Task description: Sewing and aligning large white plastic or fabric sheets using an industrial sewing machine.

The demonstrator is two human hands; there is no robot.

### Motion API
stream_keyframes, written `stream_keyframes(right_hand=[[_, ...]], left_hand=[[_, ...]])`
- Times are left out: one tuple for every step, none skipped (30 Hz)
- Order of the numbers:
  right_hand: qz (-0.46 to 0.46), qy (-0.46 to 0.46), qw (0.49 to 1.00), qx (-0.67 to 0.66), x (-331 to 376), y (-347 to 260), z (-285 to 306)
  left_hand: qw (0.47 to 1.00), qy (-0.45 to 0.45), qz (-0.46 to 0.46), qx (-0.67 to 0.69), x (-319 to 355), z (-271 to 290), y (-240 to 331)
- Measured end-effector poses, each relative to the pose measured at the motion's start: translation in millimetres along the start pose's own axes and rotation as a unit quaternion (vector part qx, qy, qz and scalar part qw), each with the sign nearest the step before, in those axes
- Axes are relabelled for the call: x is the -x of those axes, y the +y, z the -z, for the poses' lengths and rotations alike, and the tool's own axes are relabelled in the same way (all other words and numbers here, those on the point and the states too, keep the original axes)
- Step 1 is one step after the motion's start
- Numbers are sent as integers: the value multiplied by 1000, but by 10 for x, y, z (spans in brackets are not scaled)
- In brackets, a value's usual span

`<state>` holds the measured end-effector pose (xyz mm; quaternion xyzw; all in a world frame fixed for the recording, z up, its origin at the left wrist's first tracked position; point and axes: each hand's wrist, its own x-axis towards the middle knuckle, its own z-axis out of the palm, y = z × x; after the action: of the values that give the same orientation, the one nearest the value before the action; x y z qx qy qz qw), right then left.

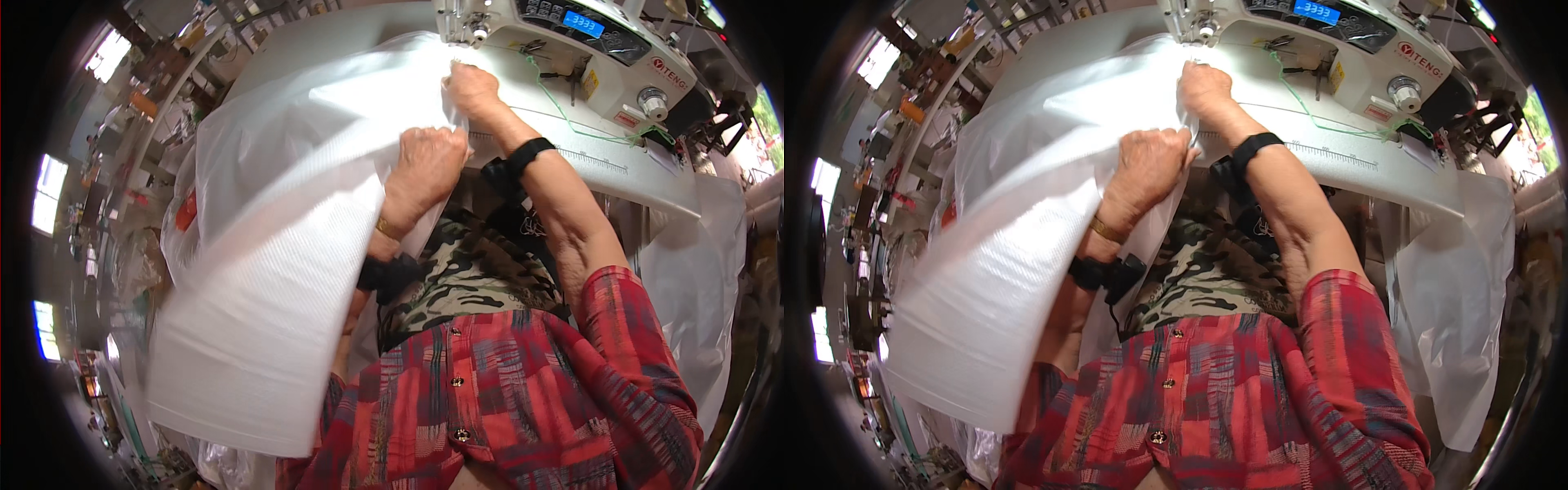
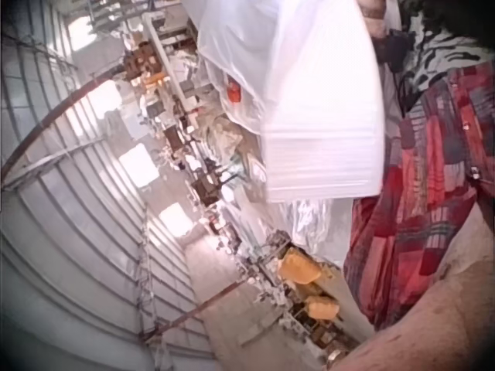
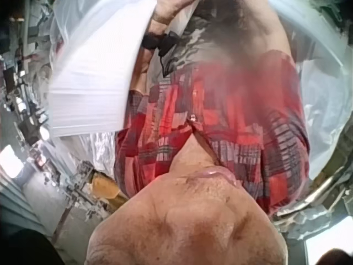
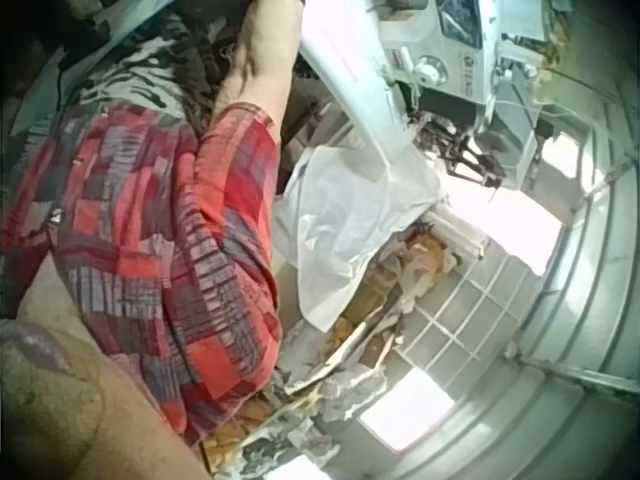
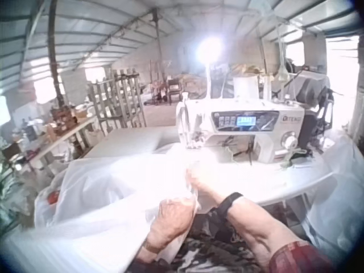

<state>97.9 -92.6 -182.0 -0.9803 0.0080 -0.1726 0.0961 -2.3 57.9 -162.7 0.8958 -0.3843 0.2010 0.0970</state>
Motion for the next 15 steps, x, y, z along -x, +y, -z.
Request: stream_keyframes(right_hand=[[-40, 45, 996, -68, 49, 57, -3], [-62, 39, 991, -108, 145, 89, 41], [-89, 75, 982, -148, 341, -8, 90], [-104, 79, 971, -201, 519, -26, 116], [-125, 71, 951, -275, 727, -64, 201], [-139, 120, 904, -387, 932, -57, 163], [-122, 160, 877, -436, 1161, -83, 181], [-101, 187, 882, -420, 1334, -93, 140], [-99, 163, 868, -459, 1526, -252, 171], [-108, 142, 841, -511, 1684, -298, 68], [-137, 83, 789, -594, 1851, -396, -62], [-187, 23, 791, -582, 2006, -469, -198], [-218, -33, 774, -593, 2128, -550, -288], [-247, -91, 753, -603, 2215, -621, -354], [-250, -88, 750, -606, 2222, -630, -372]], left_hand=[[998, 11, -26, -56, -41, 149, -30], [992, 19, -50, -112, -48, 293, -87], [986, 35, -46, -154, -15, 408, -193], [978, 53, -44, -197, -5, 531, -293], [968, 58, -34, -242, -25, 623, -390], [956, 64, -30, -286, -69, 726, -448], [956, 60, -29, -287, -92, 830, -509], [939, 64, -31, -338, -142, 946, -573], [918, 66, -28, -390, -119, 1062, -687], [911, 39, -12, -411, -145, 1123, -818], [913, 48, -20, -405, -46, 1277, -896], [916, 59, -31, -397, -5, 1397, -927], [913, 58, -34, -401, 15, 1478, -881], [923, 77, -46, -374, 85, 1551, -794], [933, 96, -62, -341, 126, 1580, -684]])
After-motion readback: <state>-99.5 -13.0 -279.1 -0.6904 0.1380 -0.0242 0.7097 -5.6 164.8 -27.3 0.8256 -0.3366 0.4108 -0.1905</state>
